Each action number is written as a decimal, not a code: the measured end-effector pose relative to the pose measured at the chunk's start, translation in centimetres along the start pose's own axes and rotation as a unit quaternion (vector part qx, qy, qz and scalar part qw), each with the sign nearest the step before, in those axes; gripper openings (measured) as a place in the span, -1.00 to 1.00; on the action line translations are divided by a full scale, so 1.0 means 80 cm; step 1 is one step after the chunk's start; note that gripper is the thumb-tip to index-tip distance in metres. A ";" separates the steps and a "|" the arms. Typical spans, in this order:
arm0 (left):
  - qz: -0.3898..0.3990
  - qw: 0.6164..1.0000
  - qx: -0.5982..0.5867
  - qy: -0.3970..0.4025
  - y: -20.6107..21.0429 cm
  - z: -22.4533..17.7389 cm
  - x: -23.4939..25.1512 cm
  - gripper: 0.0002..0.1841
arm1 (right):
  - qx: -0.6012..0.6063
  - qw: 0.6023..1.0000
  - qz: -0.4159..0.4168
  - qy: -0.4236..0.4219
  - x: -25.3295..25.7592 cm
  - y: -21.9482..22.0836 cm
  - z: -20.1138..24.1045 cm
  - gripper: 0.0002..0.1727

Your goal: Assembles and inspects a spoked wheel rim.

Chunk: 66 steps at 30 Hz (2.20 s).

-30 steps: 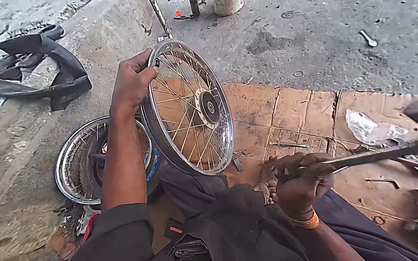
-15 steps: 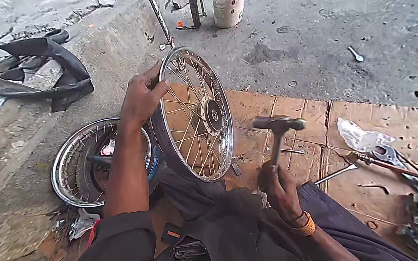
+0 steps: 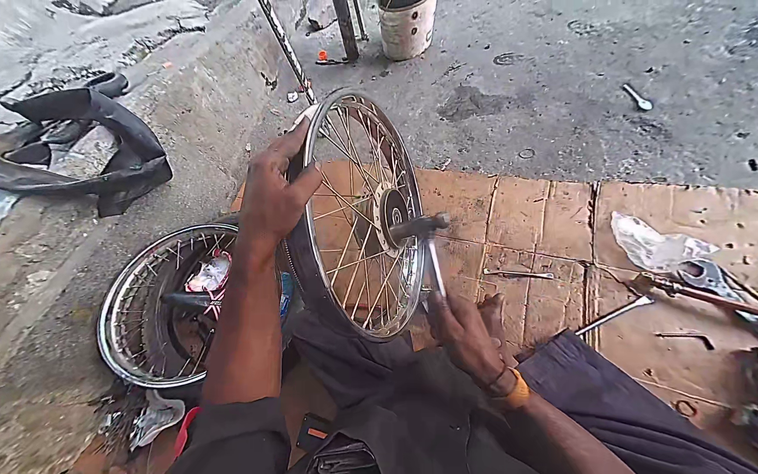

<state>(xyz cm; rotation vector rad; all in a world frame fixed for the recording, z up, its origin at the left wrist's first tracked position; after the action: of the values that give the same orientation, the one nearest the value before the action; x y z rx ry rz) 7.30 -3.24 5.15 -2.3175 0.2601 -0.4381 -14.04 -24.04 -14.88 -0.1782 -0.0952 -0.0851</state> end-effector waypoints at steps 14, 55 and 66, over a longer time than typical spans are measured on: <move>0.002 1.000 -0.019 0.009 -0.008 0.003 -0.001 -0.41 | 0.016 0.996 -0.059 -0.061 -0.017 -0.027 0.015 -0.43; 0.049 0.958 -0.242 0.145 0.259 0.049 -0.283 0.12 | -0.126 0.956 -0.097 -0.248 -0.083 -0.067 0.023 -0.03; 0.248 0.962 -0.092 0.067 0.314 0.053 -0.296 -0.14 | -0.194 0.934 -0.158 -0.253 -0.048 -0.039 0.074 0.41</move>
<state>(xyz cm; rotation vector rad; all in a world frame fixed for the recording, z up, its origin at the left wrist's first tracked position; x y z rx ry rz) -14.26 -10.68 -21.10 -2.2910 0.9569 -0.3254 -18.65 -25.75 -8.92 -0.5793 -0.6264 -0.3813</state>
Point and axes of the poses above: each hand's wrist, its own x-axis towards the middle knuckle, its own y-axis out of the palm, z = x × y, the point moved 4 cm from there along x, towards the middle knuckle, and after that the axes turned 10 degrees about -y, right-handed, at the moved point
